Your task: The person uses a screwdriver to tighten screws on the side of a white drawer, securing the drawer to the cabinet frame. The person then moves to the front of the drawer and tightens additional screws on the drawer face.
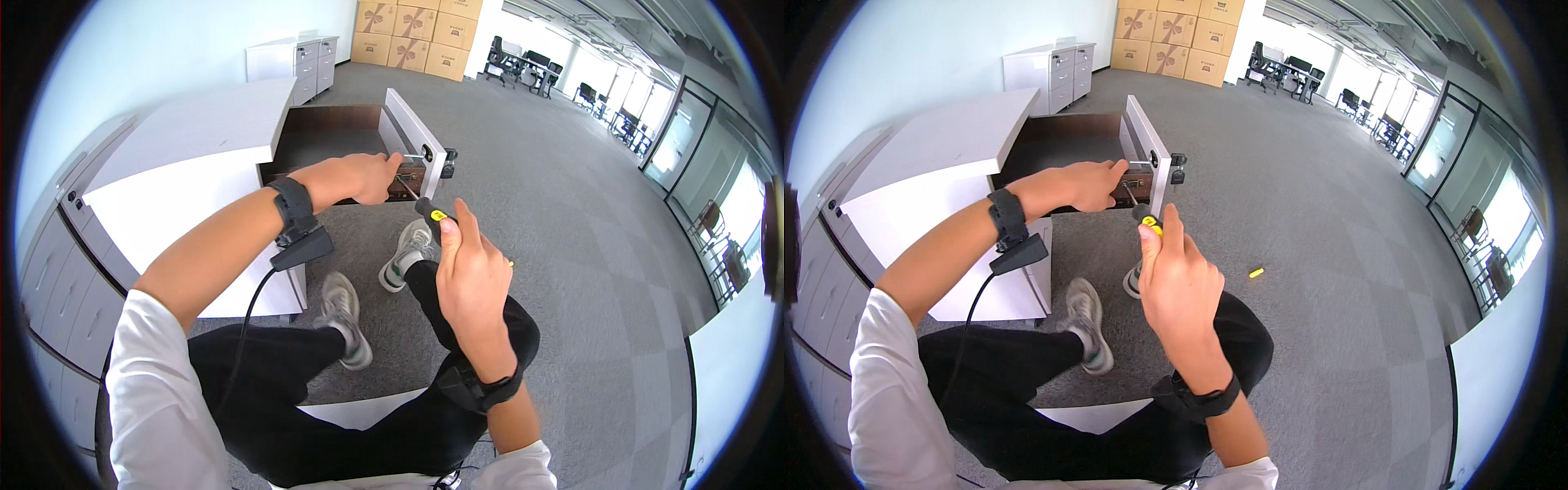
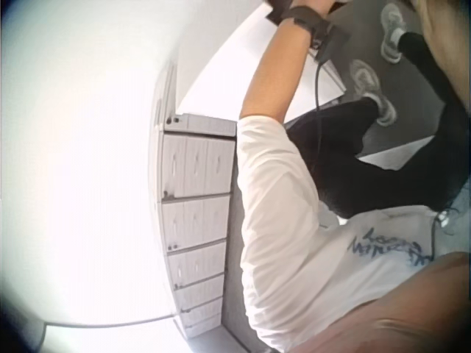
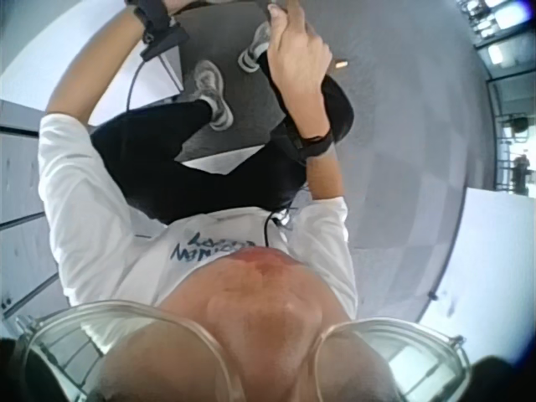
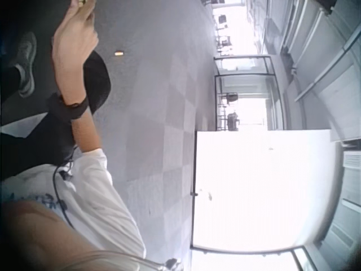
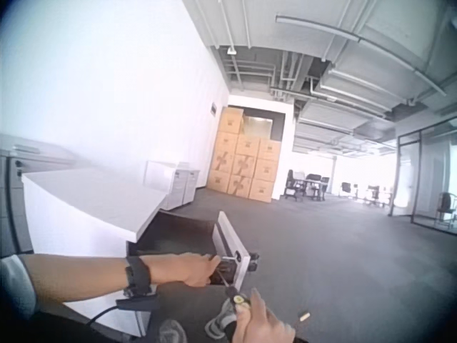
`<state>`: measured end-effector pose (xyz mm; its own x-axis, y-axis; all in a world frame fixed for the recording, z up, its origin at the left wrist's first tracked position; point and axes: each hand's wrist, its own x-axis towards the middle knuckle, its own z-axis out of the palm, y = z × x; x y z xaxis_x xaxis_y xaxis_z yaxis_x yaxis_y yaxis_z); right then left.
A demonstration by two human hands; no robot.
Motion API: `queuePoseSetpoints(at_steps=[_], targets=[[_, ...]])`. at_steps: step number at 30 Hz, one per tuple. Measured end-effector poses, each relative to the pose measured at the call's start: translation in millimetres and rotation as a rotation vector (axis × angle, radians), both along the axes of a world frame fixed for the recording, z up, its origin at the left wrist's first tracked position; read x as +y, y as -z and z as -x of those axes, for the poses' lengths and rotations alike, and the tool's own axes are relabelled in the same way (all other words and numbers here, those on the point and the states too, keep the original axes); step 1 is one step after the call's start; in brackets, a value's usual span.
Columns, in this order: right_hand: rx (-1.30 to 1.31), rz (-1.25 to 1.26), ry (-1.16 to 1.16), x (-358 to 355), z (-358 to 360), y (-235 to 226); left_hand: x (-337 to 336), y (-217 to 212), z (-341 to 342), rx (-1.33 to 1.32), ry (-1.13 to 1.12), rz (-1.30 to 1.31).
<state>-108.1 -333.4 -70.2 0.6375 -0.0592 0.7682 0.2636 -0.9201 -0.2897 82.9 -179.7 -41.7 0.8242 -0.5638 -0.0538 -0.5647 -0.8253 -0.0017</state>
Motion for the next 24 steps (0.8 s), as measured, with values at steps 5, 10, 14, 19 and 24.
queuePoseSetpoints(at_steps=[5,10,14,19,24], targets=[[-0.057,-0.149,0.025,-3,-16,13,5,-3,-7,-0.154,0.159,0.032],[-0.157,-0.821,-0.292,10,-36,52,5,3,-18,-0.189,0.171,-0.043],[-0.095,-0.861,-0.175,-10,-34,78,-3,10,-18,-0.211,0.134,-0.048],[-0.043,-0.466,-0.123,-20,-26,83,-6,23,-18,-0.384,0.17,0.072],[-0.072,-0.258,-0.185,-29,-46,75,-4,37,-27,-0.498,0.15,0.117]])
